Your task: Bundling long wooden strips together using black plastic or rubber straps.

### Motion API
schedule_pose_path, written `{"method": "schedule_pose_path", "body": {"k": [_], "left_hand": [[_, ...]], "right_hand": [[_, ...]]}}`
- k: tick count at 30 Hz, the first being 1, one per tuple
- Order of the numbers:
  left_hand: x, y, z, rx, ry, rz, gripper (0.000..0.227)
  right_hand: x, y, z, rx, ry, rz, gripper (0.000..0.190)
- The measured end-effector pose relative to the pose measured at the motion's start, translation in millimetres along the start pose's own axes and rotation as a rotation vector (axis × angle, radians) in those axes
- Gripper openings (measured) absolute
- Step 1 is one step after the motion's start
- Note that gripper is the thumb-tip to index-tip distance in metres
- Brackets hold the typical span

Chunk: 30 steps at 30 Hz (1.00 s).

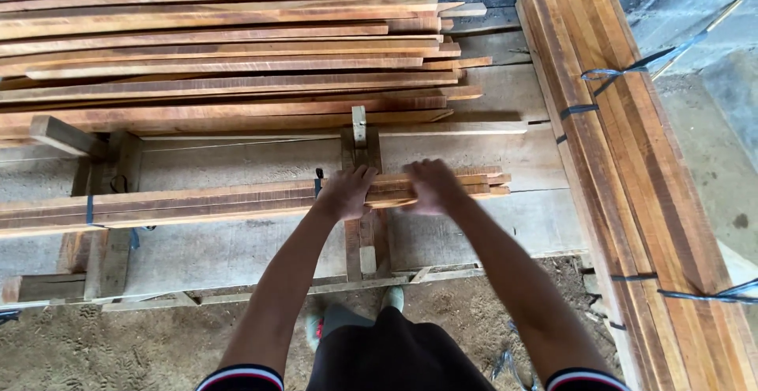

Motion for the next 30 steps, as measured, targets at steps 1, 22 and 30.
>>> {"method": "schedule_pose_path", "body": {"k": [1,22,30], "left_hand": [[-3.1,7.4,-2.7,-0.006,0.003,-0.001,0.081],[280.0,62.4,-334.4,-0.053,0.444,-0.018,0.112],[313.6,34.1,-321.9,-0.628,0.161,0.169,0.09]], "right_hand": [[17.9,12.1,-3.7,0.0,0.003,-0.006,0.097],[233.0,52.4,131.7,0.02,0.041,0.02,0.102],[287.8,32.0,178.5,-0.173,-0.084,0.029,0.088]]}}
Point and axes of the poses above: each hand's wrist, its own z-axis towards the middle knuckle, its own y-axis out of the back of the hand, x = y × z, the point moved 2 cm from there along z, towards the middle knuckle, and after that the axes turned 3 degrees about -z, right-handed, at the moved point
